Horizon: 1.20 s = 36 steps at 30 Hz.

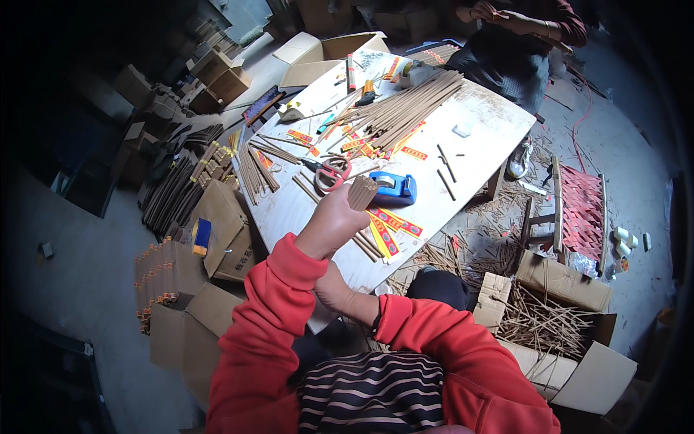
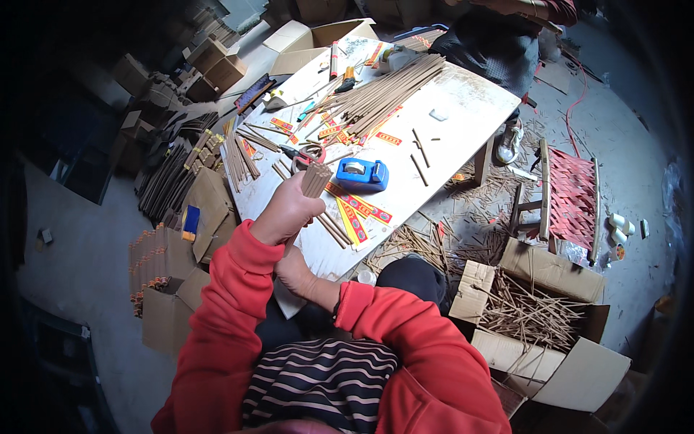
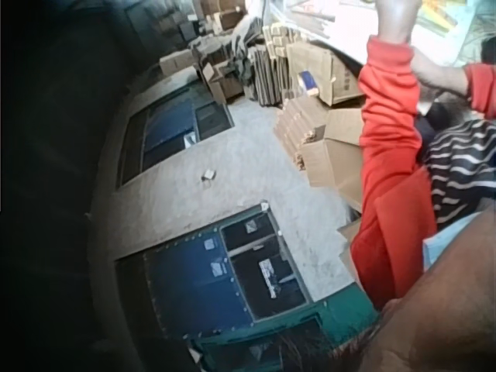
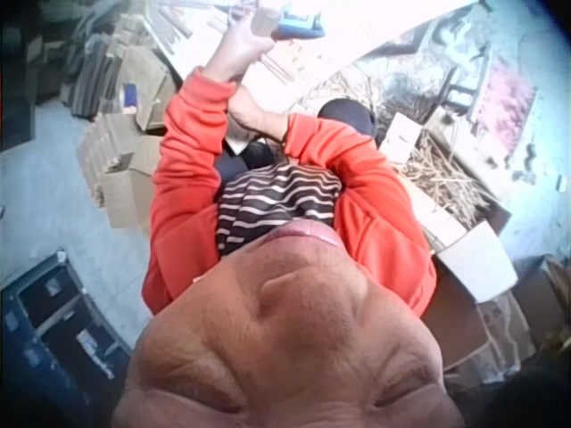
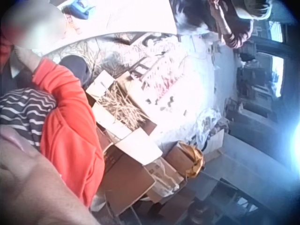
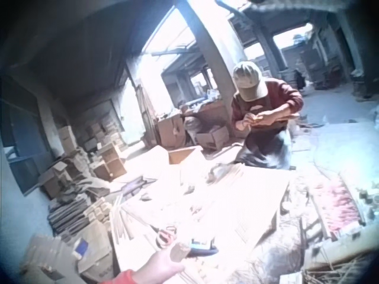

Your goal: The person gathers thin wooden sticks from a table, aligns them in hand, and trims their ends using scissors. The trimmed sticks are held in a bundle and placed into a nearby cardboard box.

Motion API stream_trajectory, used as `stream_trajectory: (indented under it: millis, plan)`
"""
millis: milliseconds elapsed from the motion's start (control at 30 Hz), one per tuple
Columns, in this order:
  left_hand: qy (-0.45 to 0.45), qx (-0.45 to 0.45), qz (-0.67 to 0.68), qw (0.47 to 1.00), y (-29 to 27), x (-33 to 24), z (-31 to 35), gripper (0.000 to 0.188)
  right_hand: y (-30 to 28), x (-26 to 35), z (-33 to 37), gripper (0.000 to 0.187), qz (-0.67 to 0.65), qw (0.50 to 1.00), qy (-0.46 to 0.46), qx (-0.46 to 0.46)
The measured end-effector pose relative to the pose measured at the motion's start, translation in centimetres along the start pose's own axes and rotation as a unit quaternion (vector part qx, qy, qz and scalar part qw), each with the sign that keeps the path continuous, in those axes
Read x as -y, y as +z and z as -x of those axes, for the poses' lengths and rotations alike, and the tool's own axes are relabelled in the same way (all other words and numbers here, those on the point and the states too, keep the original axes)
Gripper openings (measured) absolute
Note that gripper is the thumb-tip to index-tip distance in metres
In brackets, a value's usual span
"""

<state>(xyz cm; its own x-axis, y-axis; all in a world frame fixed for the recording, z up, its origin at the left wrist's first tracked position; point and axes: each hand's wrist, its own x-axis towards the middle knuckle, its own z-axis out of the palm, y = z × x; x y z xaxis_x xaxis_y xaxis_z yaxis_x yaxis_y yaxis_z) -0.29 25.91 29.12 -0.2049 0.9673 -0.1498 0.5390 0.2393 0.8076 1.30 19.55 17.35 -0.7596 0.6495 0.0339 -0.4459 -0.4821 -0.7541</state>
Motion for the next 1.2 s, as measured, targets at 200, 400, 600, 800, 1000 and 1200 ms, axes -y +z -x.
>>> stream_trajectory:
  millis: [200,400,600,800,1000,1200]
  plan:
    - [0.002,0.021,0.016,1.000,0.0,-1.3,0.0,0.028,0.2,0.6,0.2,0.038,-0.047,0.998,-0.030,0.028]
    - [-0.016,0.015,-0.002,1.000,0.1,-1.7,-0.1,0.031,0.2,1.4,0.5,0.041,-0.035,0.997,-0.059,0.035]
    - [-0.018,0.013,-0.011,1.000,0.1,-1.4,0.1,0.031,0.4,2.0,0.9,0.040,0.008,0.996,-0.081,0.040]
    - [0.043,-0.002,0.018,0.999,-0.3,-2.0,1.4,0.030,0.0,1.3,0.7,0.039,0.064,0.995,-0.063,0.034]
    - [0.111,-0.068,0.117,0.985,-1.7,-7.5,5.4,0.022,0.2,5.2,2.0,0.040,-0.031,0.985,-0.146,0.084]
    - [0.309,-0.149,0.031,0.939,-4.6,-8.5,8.8,0.011,-0.9,7.5,1.5,0.027,0.268,0.947,-0.173,0.036]
